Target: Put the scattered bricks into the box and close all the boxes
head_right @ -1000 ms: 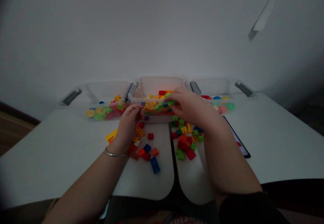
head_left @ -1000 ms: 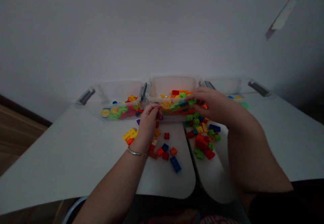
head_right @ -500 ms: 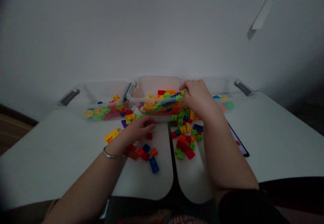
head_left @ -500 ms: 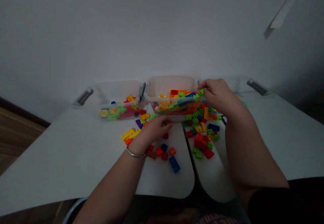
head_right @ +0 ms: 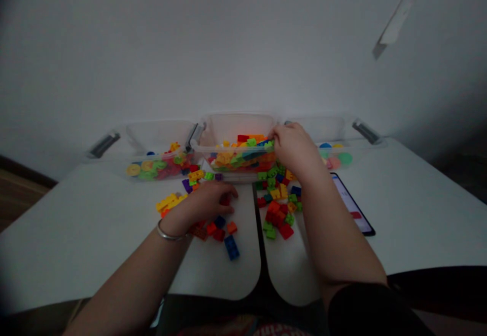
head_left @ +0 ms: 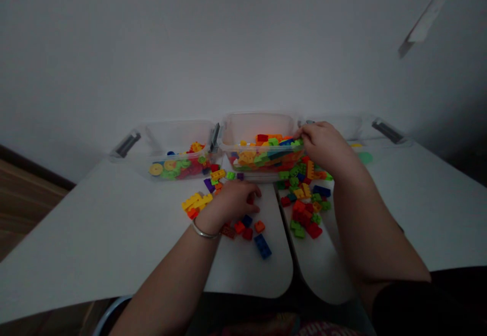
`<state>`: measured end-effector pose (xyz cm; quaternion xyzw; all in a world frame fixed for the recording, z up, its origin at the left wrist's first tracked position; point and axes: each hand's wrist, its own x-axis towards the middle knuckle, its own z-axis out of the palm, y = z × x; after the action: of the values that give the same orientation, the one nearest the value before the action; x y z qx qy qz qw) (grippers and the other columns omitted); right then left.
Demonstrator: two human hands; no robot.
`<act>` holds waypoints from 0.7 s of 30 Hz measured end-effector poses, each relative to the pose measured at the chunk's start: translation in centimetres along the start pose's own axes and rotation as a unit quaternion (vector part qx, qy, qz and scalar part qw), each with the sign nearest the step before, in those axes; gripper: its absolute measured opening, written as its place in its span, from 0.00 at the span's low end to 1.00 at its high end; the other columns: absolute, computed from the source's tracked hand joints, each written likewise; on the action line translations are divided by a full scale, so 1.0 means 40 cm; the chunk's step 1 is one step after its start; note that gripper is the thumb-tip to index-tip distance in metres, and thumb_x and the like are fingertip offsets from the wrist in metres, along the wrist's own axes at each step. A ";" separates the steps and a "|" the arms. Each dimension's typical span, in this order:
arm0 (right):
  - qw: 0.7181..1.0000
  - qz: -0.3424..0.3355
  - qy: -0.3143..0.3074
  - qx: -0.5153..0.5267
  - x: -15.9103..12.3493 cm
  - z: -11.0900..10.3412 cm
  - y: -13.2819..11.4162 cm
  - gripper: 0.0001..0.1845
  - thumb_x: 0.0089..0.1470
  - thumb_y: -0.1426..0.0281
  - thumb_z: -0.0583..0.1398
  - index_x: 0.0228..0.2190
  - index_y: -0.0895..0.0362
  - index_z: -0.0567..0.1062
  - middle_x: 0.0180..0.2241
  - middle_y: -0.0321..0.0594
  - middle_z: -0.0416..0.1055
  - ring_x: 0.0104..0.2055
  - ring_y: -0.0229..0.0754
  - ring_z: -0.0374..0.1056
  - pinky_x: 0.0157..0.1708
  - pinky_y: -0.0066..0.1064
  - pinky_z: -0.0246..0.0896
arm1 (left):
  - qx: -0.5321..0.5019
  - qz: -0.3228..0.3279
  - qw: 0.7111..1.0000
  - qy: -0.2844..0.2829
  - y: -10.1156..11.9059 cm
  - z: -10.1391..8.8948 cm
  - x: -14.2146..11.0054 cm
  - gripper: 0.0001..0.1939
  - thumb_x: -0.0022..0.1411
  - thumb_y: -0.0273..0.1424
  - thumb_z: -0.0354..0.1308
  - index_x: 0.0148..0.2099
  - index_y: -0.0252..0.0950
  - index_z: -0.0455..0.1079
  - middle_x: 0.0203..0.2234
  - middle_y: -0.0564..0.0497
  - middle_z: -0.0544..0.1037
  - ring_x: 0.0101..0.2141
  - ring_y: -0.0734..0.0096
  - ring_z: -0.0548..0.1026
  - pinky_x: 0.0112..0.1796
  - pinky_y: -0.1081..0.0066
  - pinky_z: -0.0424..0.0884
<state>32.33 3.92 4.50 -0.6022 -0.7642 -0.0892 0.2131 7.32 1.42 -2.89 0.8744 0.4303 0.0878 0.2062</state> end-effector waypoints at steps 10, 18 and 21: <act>0.998 -0.010 -0.049 -0.034 -0.004 -0.014 -0.023 0.22 0.61 0.73 0.47 0.48 0.63 0.76 0.47 0.56 0.74 0.53 0.53 0.68 0.56 0.44 0.60 | 0.018 0.014 1.000 0.007 -0.004 0.011 0.001 0.12 0.50 0.31 0.65 0.40 0.42 0.77 0.35 0.47 0.79 0.38 0.56 0.75 0.41 0.63 0.66; 1.000 0.020 -0.014 -0.010 -0.013 -0.040 -0.046 0.21 0.62 0.68 0.49 0.49 0.60 0.75 0.46 0.51 0.76 0.50 0.53 0.70 0.53 0.46 0.61 | -0.168 -0.005 0.979 0.117 -0.005 0.019 0.020 0.05 0.54 0.30 0.61 0.35 0.39 0.75 0.24 0.52 0.76 0.25 0.69 0.71 0.28 0.71 0.65; 0.999 -0.003 0.030 0.024 -0.021 -0.049 -0.068 0.19 0.60 0.69 0.50 0.47 0.58 0.76 0.46 0.48 0.76 0.50 0.52 0.69 0.53 0.44 0.60 | -0.296 -0.010 0.944 0.143 0.002 0.018 0.025 0.04 0.54 0.31 0.61 0.34 0.38 0.73 0.20 0.55 0.74 0.23 0.71 0.71 0.25 0.73 0.65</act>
<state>30.31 1.69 6.19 -0.5919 -0.7611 -0.0892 0.2498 8.24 1.96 -3.52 0.7477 0.4190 0.3334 0.3927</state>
